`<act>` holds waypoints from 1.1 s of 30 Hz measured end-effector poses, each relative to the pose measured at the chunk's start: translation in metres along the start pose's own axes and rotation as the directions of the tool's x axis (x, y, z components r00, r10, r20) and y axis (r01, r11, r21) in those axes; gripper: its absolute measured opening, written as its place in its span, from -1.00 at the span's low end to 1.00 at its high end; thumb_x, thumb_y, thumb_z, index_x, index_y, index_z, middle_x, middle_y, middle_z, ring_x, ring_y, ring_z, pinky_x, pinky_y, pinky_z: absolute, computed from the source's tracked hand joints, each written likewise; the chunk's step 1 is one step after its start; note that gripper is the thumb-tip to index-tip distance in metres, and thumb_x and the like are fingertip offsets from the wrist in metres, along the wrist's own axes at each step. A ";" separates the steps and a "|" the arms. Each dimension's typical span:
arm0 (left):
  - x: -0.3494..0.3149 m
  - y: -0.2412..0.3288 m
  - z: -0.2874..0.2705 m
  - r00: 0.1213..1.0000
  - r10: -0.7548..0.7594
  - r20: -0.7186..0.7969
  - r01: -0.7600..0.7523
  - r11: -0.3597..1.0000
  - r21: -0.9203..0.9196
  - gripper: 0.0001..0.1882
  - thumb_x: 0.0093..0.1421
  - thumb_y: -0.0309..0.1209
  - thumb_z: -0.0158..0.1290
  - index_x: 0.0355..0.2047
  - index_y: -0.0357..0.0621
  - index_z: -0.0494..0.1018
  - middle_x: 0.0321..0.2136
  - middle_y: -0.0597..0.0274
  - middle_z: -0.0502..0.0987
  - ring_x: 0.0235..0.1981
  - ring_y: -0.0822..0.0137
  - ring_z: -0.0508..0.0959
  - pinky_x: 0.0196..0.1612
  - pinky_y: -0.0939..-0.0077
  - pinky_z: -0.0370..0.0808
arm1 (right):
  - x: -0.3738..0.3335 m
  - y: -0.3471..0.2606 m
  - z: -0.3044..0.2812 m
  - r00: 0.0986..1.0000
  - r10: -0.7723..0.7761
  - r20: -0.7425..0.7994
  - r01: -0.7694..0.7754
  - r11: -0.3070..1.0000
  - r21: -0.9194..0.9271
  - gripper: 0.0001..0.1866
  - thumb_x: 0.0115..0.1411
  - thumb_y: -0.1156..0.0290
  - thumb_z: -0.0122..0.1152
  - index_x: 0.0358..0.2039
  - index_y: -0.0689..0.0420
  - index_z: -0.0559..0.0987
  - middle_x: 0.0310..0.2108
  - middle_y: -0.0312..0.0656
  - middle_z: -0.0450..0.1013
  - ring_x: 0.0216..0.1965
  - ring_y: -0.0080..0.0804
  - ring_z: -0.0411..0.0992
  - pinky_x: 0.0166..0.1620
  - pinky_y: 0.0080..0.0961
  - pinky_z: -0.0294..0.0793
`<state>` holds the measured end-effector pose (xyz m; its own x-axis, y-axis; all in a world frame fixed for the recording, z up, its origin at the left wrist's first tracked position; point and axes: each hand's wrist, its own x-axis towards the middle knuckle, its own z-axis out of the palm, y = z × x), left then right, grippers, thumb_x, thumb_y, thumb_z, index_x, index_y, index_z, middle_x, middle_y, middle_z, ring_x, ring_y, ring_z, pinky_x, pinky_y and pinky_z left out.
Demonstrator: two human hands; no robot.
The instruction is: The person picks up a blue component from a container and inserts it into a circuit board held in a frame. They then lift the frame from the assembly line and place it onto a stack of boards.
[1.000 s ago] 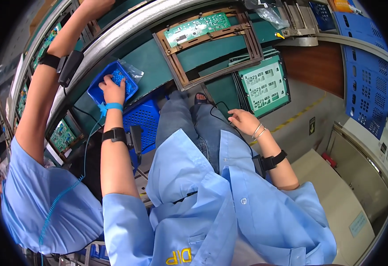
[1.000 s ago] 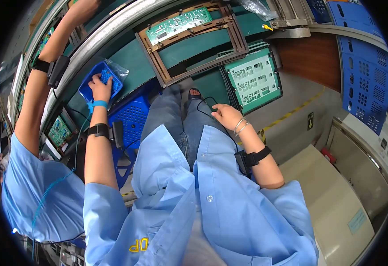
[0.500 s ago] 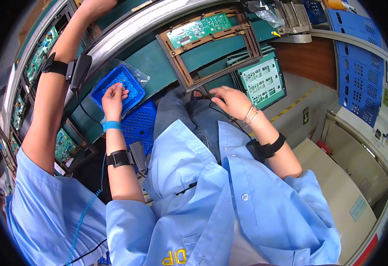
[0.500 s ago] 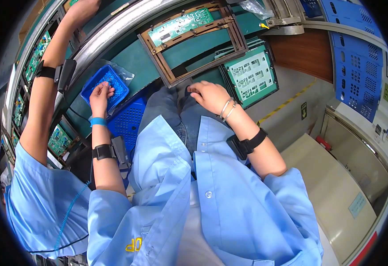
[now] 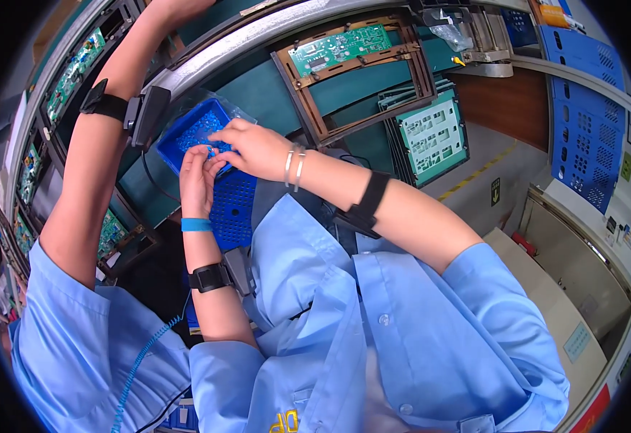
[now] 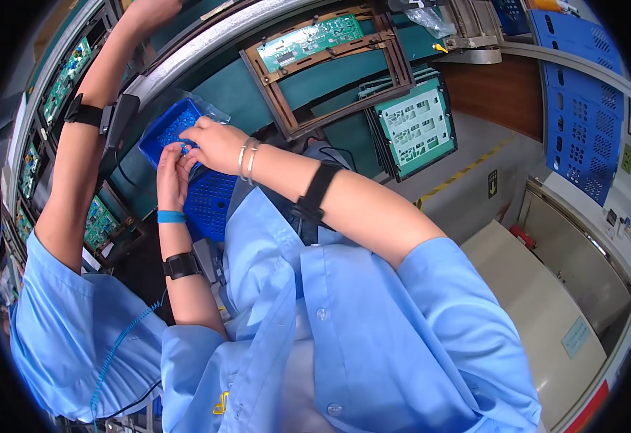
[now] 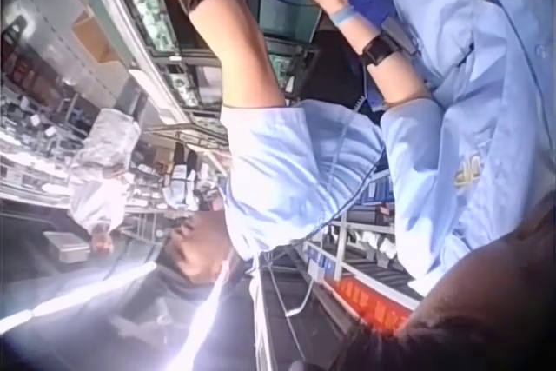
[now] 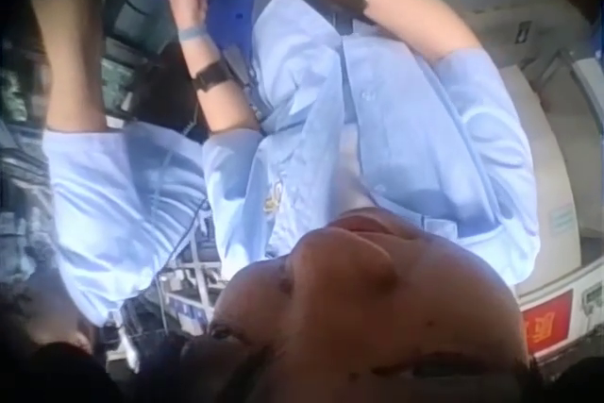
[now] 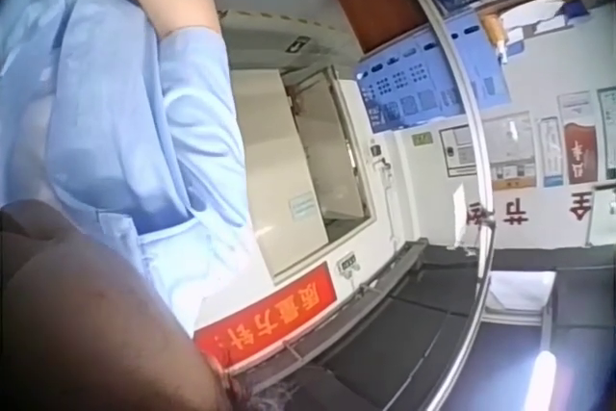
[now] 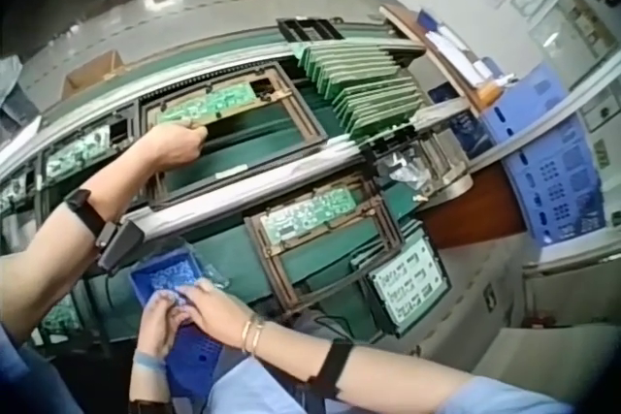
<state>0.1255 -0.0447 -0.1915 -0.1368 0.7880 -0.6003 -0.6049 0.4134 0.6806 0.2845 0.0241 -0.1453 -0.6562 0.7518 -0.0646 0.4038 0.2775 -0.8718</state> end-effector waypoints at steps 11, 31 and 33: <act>-0.015 -0.007 -0.001 0.996 -0.045 -0.082 0.033 0.989 -0.144 -0.84 0.17 -0.43 -0.14 -0.31 -0.25 0.34 -0.34 0.23 0.43 -0.31 0.41 0.47 -0.25 0.58 0.45 | 0.017 -0.002 0.024 0.987 0.072 0.142 -0.043 0.980 -0.194 -0.83 0.01 0.32 0.06 -0.37 0.04 0.52 -0.38 -0.17 0.40 -0.35 -0.24 0.43 -0.31 -0.38 0.45; 0.008 -0.006 0.011 0.988 -0.139 -0.073 0.104 0.929 -0.355 -0.73 0.18 -0.42 -0.16 -0.17 -0.35 0.30 -0.23 0.09 0.44 -0.21 0.31 0.47 -0.14 0.50 0.44 | 0.034 0.009 0.013 0.997 0.074 -0.002 -0.074 0.997 0.035 -0.89 -0.04 0.36 0.07 -0.48 0.06 0.50 -0.46 -0.23 0.45 -0.40 -0.24 0.43 -0.32 -0.40 0.44; 0.010 -0.009 0.004 0.987 -0.139 -0.075 0.104 0.929 -0.354 -0.73 0.17 -0.41 -0.15 -0.17 -0.34 0.30 -0.24 0.11 0.44 -0.22 0.32 0.48 -0.16 0.52 0.45 | 0.033 0.014 0.002 0.997 0.049 -0.051 -0.047 0.998 0.034 -0.89 -0.05 0.38 0.08 -0.48 0.08 0.51 -0.48 -0.22 0.46 -0.41 -0.25 0.44 -0.33 -0.41 0.44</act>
<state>0.1328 -0.0389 -0.2017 -0.1098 0.6860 -0.7193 -0.8542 0.3048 0.4211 0.2669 0.0513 -0.1603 -0.6022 0.7942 -0.0820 0.4121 0.2212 -0.8839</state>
